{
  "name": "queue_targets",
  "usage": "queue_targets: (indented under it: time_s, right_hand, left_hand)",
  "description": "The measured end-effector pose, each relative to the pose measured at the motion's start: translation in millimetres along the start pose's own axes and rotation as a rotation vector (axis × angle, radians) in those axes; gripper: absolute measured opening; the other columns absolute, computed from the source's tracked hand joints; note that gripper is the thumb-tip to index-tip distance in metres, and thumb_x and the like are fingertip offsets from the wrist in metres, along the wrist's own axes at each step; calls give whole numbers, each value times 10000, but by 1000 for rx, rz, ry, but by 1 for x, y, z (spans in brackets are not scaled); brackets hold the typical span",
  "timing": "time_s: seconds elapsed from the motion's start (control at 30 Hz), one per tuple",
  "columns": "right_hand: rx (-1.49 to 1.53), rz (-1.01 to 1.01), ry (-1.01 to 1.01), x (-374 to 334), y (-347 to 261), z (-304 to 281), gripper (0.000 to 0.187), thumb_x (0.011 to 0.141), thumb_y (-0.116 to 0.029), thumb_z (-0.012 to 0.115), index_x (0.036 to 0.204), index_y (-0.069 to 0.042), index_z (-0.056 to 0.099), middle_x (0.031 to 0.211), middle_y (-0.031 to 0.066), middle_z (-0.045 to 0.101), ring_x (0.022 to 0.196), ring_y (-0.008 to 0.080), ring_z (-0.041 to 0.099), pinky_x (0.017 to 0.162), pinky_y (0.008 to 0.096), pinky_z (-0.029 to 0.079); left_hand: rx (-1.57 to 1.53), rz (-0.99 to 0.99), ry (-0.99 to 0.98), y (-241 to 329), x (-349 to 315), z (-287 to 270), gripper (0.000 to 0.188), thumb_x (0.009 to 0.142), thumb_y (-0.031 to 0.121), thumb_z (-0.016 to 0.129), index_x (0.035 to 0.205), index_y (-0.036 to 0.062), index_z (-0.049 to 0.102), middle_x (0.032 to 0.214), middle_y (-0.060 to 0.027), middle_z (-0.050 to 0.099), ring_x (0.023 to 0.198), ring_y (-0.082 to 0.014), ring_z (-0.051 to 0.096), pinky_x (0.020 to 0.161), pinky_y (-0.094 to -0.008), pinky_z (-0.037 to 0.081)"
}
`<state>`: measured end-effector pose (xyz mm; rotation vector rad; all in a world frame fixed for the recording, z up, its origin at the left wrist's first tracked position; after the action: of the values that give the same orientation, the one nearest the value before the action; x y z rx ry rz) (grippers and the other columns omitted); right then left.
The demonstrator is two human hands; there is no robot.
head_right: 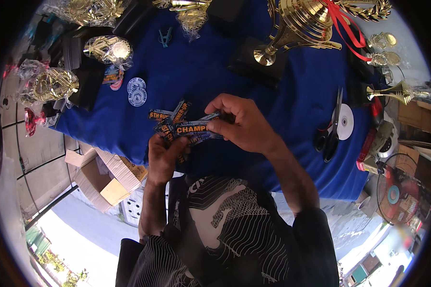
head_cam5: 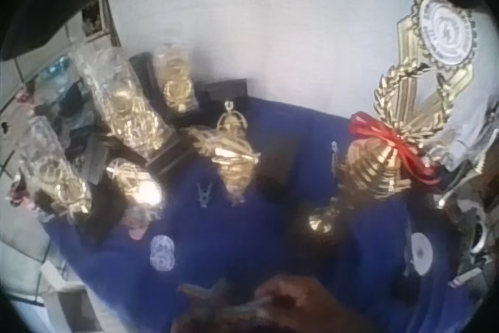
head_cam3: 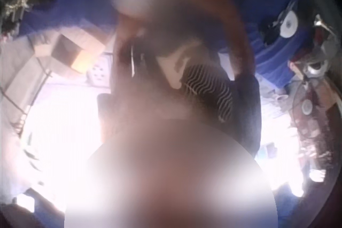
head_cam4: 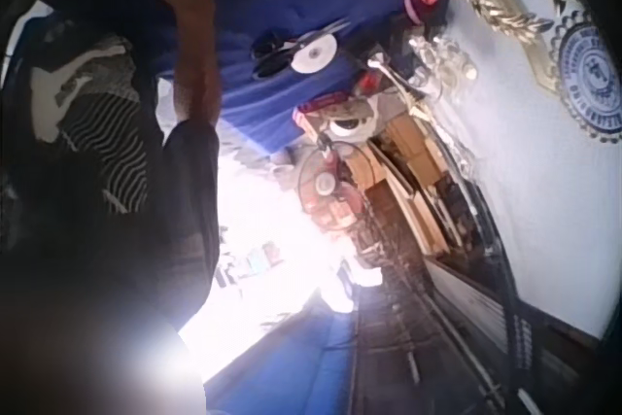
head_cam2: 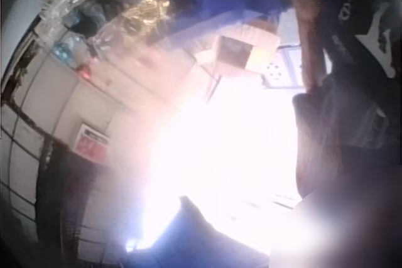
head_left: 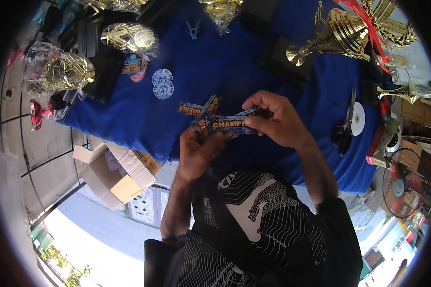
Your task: The person unwraps a gold trophy, ties a red ribbon around its neck, and attaches a circular badge to the top. They then select a rectangular sticker from a set and affix it to the trophy base before placing the finished trophy aside.
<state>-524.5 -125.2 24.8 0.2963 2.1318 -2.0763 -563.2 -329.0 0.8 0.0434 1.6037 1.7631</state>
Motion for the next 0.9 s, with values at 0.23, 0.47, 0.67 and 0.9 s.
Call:
queue_targets:
  time_s: [0.23,0.47,0.67,0.9]
  right_hand:
    - [-18,107,-10,-8,9,2,130,1003,-113,661,1061,-2,628,858,48,702,699,36,637,549,188,530]
    - [-109,14,135,-6,13,-9,84,959,-59,675,993,11,644,807,65,701,695,97,645,588,273,505]
    - [-561,-239,307,-5,7,-21,73,908,-43,709,961,-10,671,873,91,652,693,183,633,594,323,485]
    - [-449,-273,357,-12,-3,-19,69,937,-36,703,980,12,680,881,70,647,718,114,598,633,259,476]
  left_hand:
    - [-1,-36,20,-6,-2,-3,162,990,99,664,1115,5,703,818,-27,702,707,-71,634,617,-220,475]
    - [164,-115,37,-6,-5,-7,259,961,71,674,1204,-16,663,808,-19,685,706,-66,616,637,-222,465]
    - [252,-178,28,-3,-6,-11,278,959,133,692,1182,-34,686,788,-27,678,705,-70,613,625,-232,466]
    - [282,-215,12,-6,0,-13,243,958,148,706,1124,-29,701,765,-21,673,679,-63,603,602,-234,453]
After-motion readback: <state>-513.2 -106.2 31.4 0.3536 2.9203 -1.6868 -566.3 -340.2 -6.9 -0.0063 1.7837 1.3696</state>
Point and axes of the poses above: each hand's wrist, its own x-axis towards the middle knuckle, its own z-axis out of the palm, y = z × x, the point moved 6 cm from there along x, towards the middle knuckle
